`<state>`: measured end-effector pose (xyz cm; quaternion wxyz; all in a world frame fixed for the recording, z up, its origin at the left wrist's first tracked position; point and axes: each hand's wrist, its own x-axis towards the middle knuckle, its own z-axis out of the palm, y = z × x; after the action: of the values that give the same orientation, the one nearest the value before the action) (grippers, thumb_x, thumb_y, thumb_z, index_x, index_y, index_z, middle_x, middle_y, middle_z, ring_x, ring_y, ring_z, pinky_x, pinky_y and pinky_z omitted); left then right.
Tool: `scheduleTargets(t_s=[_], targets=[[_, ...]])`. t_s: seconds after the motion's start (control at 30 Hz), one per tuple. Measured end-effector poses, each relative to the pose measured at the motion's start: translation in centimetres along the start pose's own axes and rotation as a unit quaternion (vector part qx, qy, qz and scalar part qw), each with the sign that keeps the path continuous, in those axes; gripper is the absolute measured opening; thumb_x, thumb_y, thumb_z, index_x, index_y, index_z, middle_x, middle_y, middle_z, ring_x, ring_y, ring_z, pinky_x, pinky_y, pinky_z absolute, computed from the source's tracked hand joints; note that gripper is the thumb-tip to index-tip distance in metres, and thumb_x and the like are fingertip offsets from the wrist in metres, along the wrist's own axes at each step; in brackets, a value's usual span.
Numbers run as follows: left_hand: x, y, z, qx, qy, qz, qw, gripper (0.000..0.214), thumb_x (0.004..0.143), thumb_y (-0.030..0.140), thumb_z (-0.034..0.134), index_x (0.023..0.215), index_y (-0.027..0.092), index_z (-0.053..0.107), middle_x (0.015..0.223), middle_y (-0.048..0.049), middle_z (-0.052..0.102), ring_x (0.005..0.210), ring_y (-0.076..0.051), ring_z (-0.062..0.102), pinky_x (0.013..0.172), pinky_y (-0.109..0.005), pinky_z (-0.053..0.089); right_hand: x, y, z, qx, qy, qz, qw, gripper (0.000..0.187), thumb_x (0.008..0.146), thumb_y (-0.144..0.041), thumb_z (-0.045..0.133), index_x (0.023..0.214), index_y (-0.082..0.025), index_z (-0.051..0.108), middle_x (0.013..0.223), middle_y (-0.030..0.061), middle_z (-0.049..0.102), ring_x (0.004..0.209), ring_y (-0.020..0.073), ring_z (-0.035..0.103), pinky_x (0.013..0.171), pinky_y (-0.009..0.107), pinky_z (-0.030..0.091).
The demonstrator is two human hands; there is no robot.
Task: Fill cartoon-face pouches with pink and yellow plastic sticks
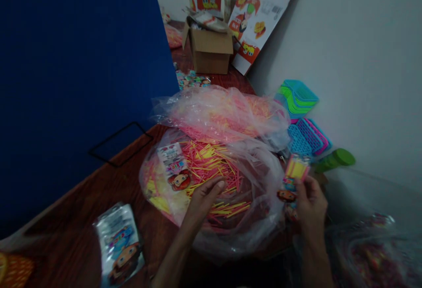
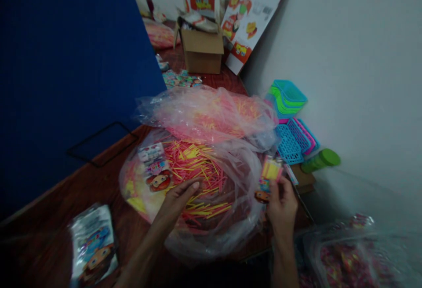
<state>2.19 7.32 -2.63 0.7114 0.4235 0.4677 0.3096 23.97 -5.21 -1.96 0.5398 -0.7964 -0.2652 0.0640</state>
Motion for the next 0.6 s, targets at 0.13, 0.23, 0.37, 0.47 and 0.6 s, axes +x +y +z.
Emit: scheduleTargets(t_s=[0.13, 0.23, 0.37, 0.47, 0.6], targets=[[0.1, -0.1, -0.5, -0.043, 0.033, -0.009, 0.998, 0.041, 0.052, 0.043, 0.078, 0.083, 0.018, 0.072, 0.085, -0.0046, 0.073, 0.084, -0.02, 0.065, 0.084, -0.031, 0.05, 2.2, 4.7, -2.6, -0.227, 0.012, 0.011, 0.974, 0.046, 0.08, -0.043, 0.04, 0.106, -0.01, 0.06, 0.097, 0.0167, 0.065, 0.086, 0.0272, 0.06, 0.076, 0.038, 0.044], [0.1, -0.3, -0.4, -0.049, 0.029, -0.013, 0.998, 0.04, 0.051, 0.042, 0.079, 0.083, 0.017, 0.073, 0.083, -0.0046, 0.073, 0.083, -0.019, 0.066, 0.084, -0.031, 0.05, 1.6, 7.5, -1.7, -0.325, -0.039, 0.05, 0.944, 0.049, 0.083, -0.035, 0.032, 0.112, -0.006, 0.057, 0.102, 0.0203, 0.064, 0.089, 0.0284, 0.061, 0.076, 0.038, 0.044], [0.1, -1.0, -0.5, -0.042, 0.021, -0.009, 0.999, 0.041, 0.052, 0.042, 0.079, 0.084, 0.017, 0.073, 0.085, -0.0055, 0.073, 0.081, -0.019, 0.066, 0.083, -0.032, 0.051, 0.2, 8.7, -0.1, -0.417, -0.096, 0.022, 0.904, 0.047, 0.085, -0.025, 0.03, 0.118, -0.003, 0.054, 0.103, 0.0222, 0.062, 0.096, 0.0305, 0.058, 0.079, 0.04, 0.043], [0.3, -1.5, -0.7, -0.032, 0.025, -0.006, 0.999, 0.04, 0.054, 0.043, 0.078, 0.085, 0.017, 0.073, 0.084, -0.0052, 0.073, 0.08, -0.019, 0.066, 0.082, -0.031, 0.051, -0.2, 8.6, 0.3, -0.483, -0.05, -0.001, 0.874, 0.046, 0.085, -0.024, 0.034, 0.124, -0.006, 0.05, 0.113, 0.0244, 0.056, 0.105, 0.0359, 0.051, 0.079, 0.048, 0.041], [0.5, -1.8, -0.4, -0.013, 0.022, -0.003, 1.0, 0.04, 0.054, 0.043, 0.077, 0.084, 0.017, 0.073, 0.081, -0.0049, 0.073, 0.079, -0.018, 0.066, 0.079, -0.03, 0.051, 0.1, 8.7, 1.0, -0.468, -0.033, -0.043, 0.882, 0.047, 0.089, -0.026, 0.028, 0.132, -0.014, 0.042, 0.136, 0.0182, 0.041, 0.127, 0.034, 0.032, 0.091, 0.054, 0.035]])
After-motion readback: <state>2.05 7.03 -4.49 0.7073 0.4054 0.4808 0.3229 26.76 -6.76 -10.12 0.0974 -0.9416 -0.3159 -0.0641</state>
